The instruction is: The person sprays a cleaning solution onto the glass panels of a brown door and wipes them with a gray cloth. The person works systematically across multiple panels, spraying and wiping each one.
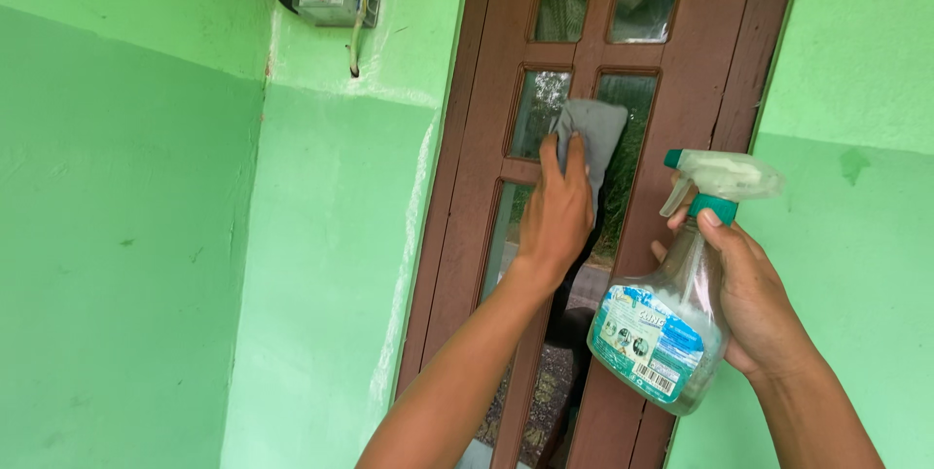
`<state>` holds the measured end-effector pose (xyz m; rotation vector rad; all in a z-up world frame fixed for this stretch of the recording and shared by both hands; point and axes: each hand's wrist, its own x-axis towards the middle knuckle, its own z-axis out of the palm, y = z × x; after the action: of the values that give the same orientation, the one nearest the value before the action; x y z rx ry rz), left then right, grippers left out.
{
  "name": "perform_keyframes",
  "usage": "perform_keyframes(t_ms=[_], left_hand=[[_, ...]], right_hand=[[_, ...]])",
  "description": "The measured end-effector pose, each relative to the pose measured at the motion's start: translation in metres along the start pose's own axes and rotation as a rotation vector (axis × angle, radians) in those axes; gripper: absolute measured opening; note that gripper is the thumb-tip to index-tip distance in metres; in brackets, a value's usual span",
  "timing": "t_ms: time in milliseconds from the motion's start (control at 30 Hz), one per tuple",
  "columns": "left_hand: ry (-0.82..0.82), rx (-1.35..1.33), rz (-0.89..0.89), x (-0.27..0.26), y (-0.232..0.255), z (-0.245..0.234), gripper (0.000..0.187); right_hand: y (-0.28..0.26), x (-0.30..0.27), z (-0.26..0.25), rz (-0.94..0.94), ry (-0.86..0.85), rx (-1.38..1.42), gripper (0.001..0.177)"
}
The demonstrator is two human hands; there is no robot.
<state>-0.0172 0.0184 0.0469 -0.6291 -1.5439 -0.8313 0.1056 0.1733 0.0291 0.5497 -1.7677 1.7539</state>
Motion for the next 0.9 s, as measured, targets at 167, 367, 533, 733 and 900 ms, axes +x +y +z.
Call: perform_keyframes(t_ms=[167, 367, 533, 733, 900], left_hand=[[0.360, 0.239, 0.170, 0.065, -0.004, 0.017, 0.044], [0.131, 0.194, -0.003, 0.031, -0.004, 0.007, 0.023], [0.228, 0.335, 0.279, 0.042, 0.003, 0.021, 0.036], [0.269, 0.445, 0.334, 0.054, 0.009, 0.049, 0.037], [0.045, 0.421, 0.340, -0.011, -0.011, 0.046, 0.045]], right_hand=[[0.005, 0.000, -0.012, 0.016, 0.010, -0.035, 0.038], [0.005, -0.005, -0.028, -0.001, 0.038, -0.051, 0.035], [-0.006, 0.003, -0.029, -0.169, -0.056, -0.107, 0.032], [-0.016, 0.013, -0.025, -0.182, -0.063, -0.132, 0.033], [-0.013, 0.009, -0.024, -0.165, -0.053, -0.156, 0.032]])
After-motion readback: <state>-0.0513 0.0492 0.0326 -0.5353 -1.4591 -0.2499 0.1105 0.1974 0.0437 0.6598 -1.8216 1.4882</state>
